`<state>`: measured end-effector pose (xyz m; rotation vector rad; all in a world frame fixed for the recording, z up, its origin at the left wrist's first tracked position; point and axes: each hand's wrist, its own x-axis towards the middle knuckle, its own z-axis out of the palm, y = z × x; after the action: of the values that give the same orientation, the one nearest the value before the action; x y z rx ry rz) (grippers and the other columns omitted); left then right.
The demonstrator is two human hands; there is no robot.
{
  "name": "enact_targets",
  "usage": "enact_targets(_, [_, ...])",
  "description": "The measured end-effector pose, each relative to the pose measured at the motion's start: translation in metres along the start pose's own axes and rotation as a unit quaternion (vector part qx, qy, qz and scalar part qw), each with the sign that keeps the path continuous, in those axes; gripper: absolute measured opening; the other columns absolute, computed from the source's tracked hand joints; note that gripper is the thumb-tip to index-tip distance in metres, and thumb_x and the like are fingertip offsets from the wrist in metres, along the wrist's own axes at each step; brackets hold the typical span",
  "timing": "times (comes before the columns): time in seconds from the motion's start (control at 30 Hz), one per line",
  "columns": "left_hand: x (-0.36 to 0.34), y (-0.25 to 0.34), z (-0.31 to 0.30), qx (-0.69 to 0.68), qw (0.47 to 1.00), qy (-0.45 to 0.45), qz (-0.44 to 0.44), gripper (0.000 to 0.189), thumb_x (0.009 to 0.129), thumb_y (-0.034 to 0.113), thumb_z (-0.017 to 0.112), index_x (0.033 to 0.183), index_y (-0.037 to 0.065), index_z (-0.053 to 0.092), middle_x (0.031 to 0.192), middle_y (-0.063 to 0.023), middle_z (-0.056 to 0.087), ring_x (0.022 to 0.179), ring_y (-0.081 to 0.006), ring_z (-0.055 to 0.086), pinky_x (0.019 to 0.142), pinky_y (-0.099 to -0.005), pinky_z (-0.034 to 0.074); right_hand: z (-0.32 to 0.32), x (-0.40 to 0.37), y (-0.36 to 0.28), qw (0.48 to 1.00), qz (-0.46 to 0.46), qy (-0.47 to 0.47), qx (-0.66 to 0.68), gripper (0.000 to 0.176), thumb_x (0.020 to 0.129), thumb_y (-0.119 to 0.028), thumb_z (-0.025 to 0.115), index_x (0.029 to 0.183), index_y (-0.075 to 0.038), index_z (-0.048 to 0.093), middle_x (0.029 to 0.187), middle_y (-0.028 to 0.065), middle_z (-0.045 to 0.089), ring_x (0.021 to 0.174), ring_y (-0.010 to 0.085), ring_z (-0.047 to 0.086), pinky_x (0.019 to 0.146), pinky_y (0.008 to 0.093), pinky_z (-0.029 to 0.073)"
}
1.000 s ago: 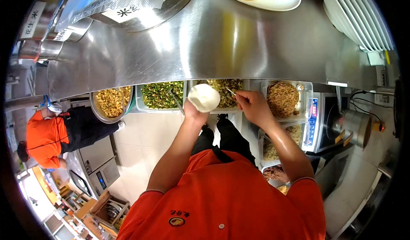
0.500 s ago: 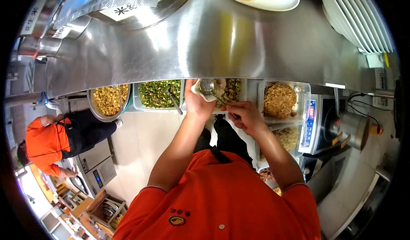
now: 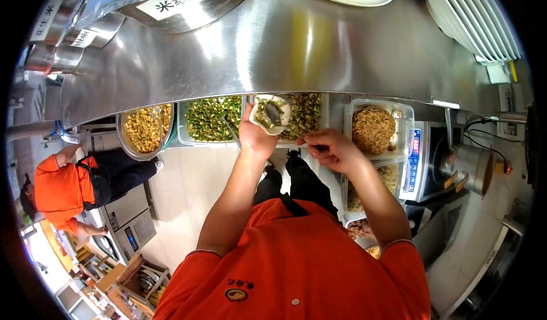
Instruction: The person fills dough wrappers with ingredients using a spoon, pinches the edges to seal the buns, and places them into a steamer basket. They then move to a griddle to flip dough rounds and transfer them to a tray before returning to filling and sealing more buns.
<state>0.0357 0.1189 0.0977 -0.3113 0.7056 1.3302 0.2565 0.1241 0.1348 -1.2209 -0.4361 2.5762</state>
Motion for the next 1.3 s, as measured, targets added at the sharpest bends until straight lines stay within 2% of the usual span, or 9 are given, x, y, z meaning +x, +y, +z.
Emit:
enact_targets(0.13, [0.002, 0.02, -0.039, -0.004, 0.998, 0.034, 0.055, 0.043, 0.103, 0.025, 0.029, 0.126, 0.003, 0.058, 0.121, -0.0139, 0.066, 0.113, -0.0289, 0.063, 0.103, -0.0458, 0.05, -0.015, 0.029, -0.018, 0.983, -0.102, 0.123, -0.088, 0.021, 0.099, -0.012, 0.058, 0.107, 0.004, 0.068, 0.071, 0.0067, 0.061, 0.048, 0.0111, 0.048, 0.042, 0.026, 0.036])
enact_targets(0.2, [-0.01, 0.029, -0.046, 0.018, 0.997, 0.015, 0.077, 0.042, 0.103, 0.026, 0.032, 0.125, 0.004, 0.06, 0.118, -0.0123, 0.067, 0.111, -0.0277, 0.064, 0.1, -0.0437, 0.052, -0.052, 0.085, 0.0, 0.595, -0.316, 0.297, -0.676, 0.015, 0.092, -0.006, 0.058, 0.093, 0.003, 0.069, 0.078, 0.0182, 0.067, 0.061, 0.0311, 0.064, 0.056, 0.0421, 0.05])
enact_targets(0.3, [-0.018, 0.042, -0.068, 0.022, 0.997, -0.019, 0.073, 0.045, 0.107, 0.038, 0.034, 0.133, 0.008, 0.056, 0.131, -0.0106, 0.063, 0.123, -0.028, 0.058, 0.109, -0.0456, 0.045, -0.037, 0.119, 0.015, 0.576, -0.254, 0.289, -0.722, 0.013, 0.085, -0.003, 0.057, 0.08, 0.004, 0.066, 0.084, 0.0261, 0.067, 0.08, 0.0462, 0.066, 0.072, 0.0533, 0.053])
enact_targets(0.57, [-0.044, 0.063, -0.069, 0.064, 0.997, -0.001, 0.05, 0.044, 0.103, 0.026, 0.033, 0.13, 0.005, 0.059, 0.128, -0.0129, 0.065, 0.12, -0.0304, 0.061, 0.108, -0.0483, 0.047, -0.063, 0.14, 0.046, 0.583, -0.207, 0.069, -0.783, 0.017, 0.084, -0.006, 0.061, 0.084, 0.006, 0.072, 0.078, 0.0219, 0.071, 0.068, 0.0413, 0.067, 0.066, 0.047, 0.055])
enact_targets(0.73, [-0.034, 0.053, -0.078, -0.03, 0.997, -0.071, 0.029, 0.047, 0.101, 0.031, 0.032, 0.127, 0.005, 0.061, 0.124, -0.0133, 0.067, 0.117, -0.0309, 0.063, 0.106, -0.0502, 0.048, -0.046, 0.081, 0.034, 0.826, -0.221, 0.17, -0.49, 0.02, 0.096, -0.011, 0.061, 0.093, 0.005, 0.071, 0.068, 0.0136, 0.066, 0.06, 0.0233, 0.062, 0.058, 0.0367, 0.047])
enact_targets(0.97, [0.02, 0.017, -0.053, -0.028, 0.999, -0.018, 0.026, 0.051, 0.103, 0.024, 0.022, 0.136, 0.0, 0.053, 0.133, -0.0193, 0.061, 0.123, -0.0345, 0.059, 0.108, -0.0491, 0.048, 0.018, 0.006, 0.017, 0.786, -0.297, 0.203, -0.503, 0.022, 0.1, -0.007, 0.055, 0.11, 0.005, 0.071, 0.075, 0.0128, 0.066, 0.067, 0.0221, 0.064, 0.064, 0.0336, 0.048])
enact_targets(1.03, [0.025, 0.007, -0.036, -0.056, 0.998, -0.028, -0.009, 0.047, 0.105, 0.019, 0.023, 0.133, 0.0, 0.055, 0.132, -0.0195, 0.061, 0.122, -0.0345, 0.059, 0.107, -0.0483, 0.049, 0.031, 0.005, 0.024, 0.638, -0.466, 0.264, -0.553, 0.023, 0.098, -0.011, 0.056, 0.116, 0.001, 0.065, 0.085, 0.0182, 0.067, 0.076, 0.0351, 0.066, 0.073, 0.0455, 0.054])
enact_targets(1.13, [0.028, -0.004, -0.018, -0.025, 0.999, -0.018, -0.007, 0.042, 0.104, 0.02, 0.028, 0.126, 0.003, 0.06, 0.124, -0.0165, 0.064, 0.114, -0.0321, 0.062, 0.102, -0.0485, 0.05, 0.025, 0.022, 0.037, 0.579, -0.457, 0.28, -0.615, 0.027, 0.097, -0.008, 0.056, 0.122, 0.001, 0.062, 0.097, 0.0223, 0.066, 0.084, 0.0409, 0.065, 0.079, 0.0489, 0.054])
enact_targets(1.3, [0.014, -0.002, 0.001, -0.067, 0.997, -0.031, 0.008, 0.037, 0.101, 0.027, 0.04, 0.12, 0.005, 0.063, 0.117, -0.0141, 0.067, 0.108, -0.0302, 0.063, 0.095, -0.0454, 0.052, 0.029, 0.01, 0.049, 0.634, -0.533, 0.238, -0.507, 0.024, 0.1, -0.011, 0.056, 0.118, 0.001, 0.066, 0.084, 0.0185, 0.063, 0.074, 0.0362, 0.065, 0.068, 0.0441, 0.052])
